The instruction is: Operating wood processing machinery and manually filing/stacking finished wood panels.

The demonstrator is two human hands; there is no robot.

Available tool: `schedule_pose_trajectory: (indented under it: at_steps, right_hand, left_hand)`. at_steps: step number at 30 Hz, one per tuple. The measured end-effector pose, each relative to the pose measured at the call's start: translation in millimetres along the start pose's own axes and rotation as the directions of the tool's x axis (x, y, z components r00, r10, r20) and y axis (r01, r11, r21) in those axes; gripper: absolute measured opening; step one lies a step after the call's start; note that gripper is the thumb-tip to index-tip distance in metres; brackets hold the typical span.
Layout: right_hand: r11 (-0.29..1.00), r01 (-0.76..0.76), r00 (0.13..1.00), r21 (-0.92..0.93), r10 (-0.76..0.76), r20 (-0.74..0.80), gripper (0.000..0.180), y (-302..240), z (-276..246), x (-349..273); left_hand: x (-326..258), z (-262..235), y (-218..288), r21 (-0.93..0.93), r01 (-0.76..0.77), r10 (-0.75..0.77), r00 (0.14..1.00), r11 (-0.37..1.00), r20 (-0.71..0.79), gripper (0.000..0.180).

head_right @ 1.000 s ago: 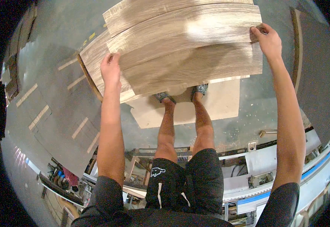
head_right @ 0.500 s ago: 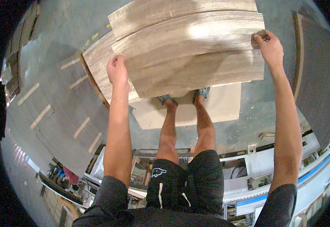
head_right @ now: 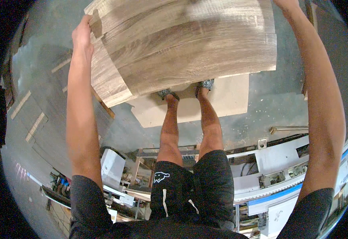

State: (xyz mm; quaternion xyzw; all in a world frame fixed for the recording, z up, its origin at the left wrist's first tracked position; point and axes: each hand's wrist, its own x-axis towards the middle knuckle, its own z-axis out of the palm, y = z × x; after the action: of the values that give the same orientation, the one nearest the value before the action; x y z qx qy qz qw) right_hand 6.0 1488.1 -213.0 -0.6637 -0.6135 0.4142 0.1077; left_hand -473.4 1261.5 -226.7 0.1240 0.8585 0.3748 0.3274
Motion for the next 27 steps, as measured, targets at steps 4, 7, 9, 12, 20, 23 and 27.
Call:
schedule_pose_trajectory:
  at_steps: [4, 7, 9, 12, 20, 23, 27]
  right_hand:
    - [0.999, 0.041, 0.999, 0.011, -0.041, 0.008, 0.013, -6, 10, 23]
    - [0.998, 0.020, 0.998, 0.063, -0.024, 0.063, 0.014, 3, 13, 28]
    - [0.995, 0.009, 0.998, 0.094, -0.014, 0.060, 0.014, 6, 13, 27]
    - [0.997, -0.007, 0.999, 0.074, 0.005, 0.031, 0.014, 2, 14, 20]
    - [0.996, -0.095, 0.995, -0.001, 0.095, 0.013, 0.016, -24, 17, 5]
    - [0.993, -0.120, 0.993, 0.012, 0.120, 0.008, 0.018, -18, 13, 10]
    - [0.979, -0.120, 0.990, 0.162, 0.107, 0.088, 0.016, 0, 9, 20]
  left_hand:
    - [18, 10, -2, 0.043, 0.007, -0.006, 1.000, 0.999, -0.016, 0.063]
    - [21, 9, -11, 0.073, -0.032, 0.032, 0.999, 0.997, 0.003, 0.065]
    - [21, 8, -17, 0.101, -0.056, 0.054, 0.998, 0.993, 0.031, 0.068]
    - [18, 5, -24, 0.064, -0.042, 0.040, 0.999, 0.997, 0.028, 0.069]
    - [17, -2, -30, 0.087, -0.079, 0.069, 0.991, 0.993, 0.112, 0.067]
    - [19, 0, -33, 0.020, 0.017, -0.019, 0.991, 1.000, 0.129, 0.065]
    - [18, 7, -36, 0.041, 0.111, -0.114, 0.991, 0.993, 0.064, 0.061]
